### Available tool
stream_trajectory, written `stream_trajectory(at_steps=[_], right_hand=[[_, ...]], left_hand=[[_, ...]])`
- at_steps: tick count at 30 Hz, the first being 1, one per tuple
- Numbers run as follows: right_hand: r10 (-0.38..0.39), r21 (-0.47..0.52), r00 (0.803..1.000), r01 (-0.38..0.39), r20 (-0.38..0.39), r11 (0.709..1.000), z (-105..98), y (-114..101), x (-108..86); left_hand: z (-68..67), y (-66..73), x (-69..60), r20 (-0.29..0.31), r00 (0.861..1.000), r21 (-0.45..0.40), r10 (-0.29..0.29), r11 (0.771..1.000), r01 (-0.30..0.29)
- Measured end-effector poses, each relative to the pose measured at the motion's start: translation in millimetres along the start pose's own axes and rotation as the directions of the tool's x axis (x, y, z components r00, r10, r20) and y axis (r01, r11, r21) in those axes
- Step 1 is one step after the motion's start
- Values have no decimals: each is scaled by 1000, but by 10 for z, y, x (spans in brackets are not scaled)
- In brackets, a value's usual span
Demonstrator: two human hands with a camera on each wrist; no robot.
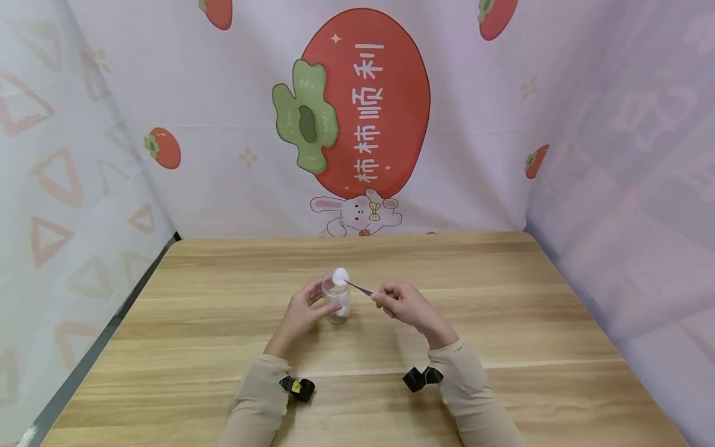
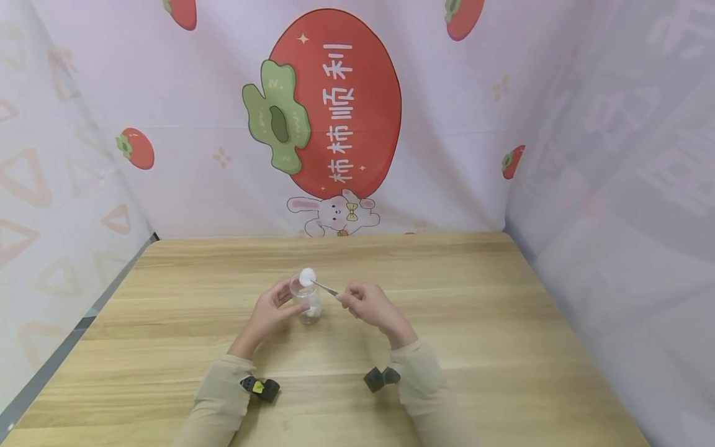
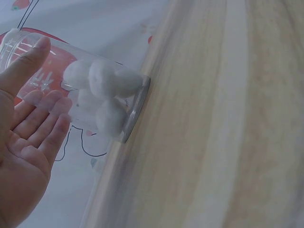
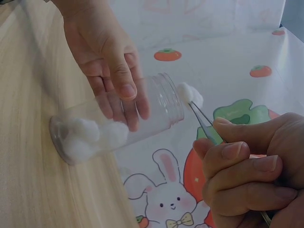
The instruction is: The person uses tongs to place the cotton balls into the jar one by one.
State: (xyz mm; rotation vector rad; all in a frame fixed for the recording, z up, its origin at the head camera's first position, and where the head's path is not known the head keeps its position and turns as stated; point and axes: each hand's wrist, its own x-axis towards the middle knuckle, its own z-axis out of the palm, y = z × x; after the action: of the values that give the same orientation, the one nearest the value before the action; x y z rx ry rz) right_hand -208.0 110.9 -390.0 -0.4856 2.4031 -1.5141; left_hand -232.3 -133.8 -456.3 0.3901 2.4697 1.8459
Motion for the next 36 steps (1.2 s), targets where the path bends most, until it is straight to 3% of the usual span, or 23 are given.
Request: stream_trajectory(at_steps=[5, 15, 23, 29, 36], right_hand=[[10, 0, 1000, -10, -10, 1000, 9, 22, 12], [-43, 44, 999, 42, 21, 998, 9, 27, -2], [71, 25, 997, -71, 17, 997, 6, -14, -6], [98, -37, 995, -98, -8, 994, -52, -26, -46], [109, -73, 994, -109, 3, 991, -103, -37, -82]], left_hand=[[13, 17, 6, -4, 1000, -4, -13, 1000, 13], [14, 15, 8, 1, 999, 12, 40, 999, -40], [10, 18, 3, 2, 998, 2, 68, 998, -68], [16, -21, 7, -19, 994, 26, 108, 994, -107], [8, 15, -9, 1, 998, -13, 56, 998, -56]])
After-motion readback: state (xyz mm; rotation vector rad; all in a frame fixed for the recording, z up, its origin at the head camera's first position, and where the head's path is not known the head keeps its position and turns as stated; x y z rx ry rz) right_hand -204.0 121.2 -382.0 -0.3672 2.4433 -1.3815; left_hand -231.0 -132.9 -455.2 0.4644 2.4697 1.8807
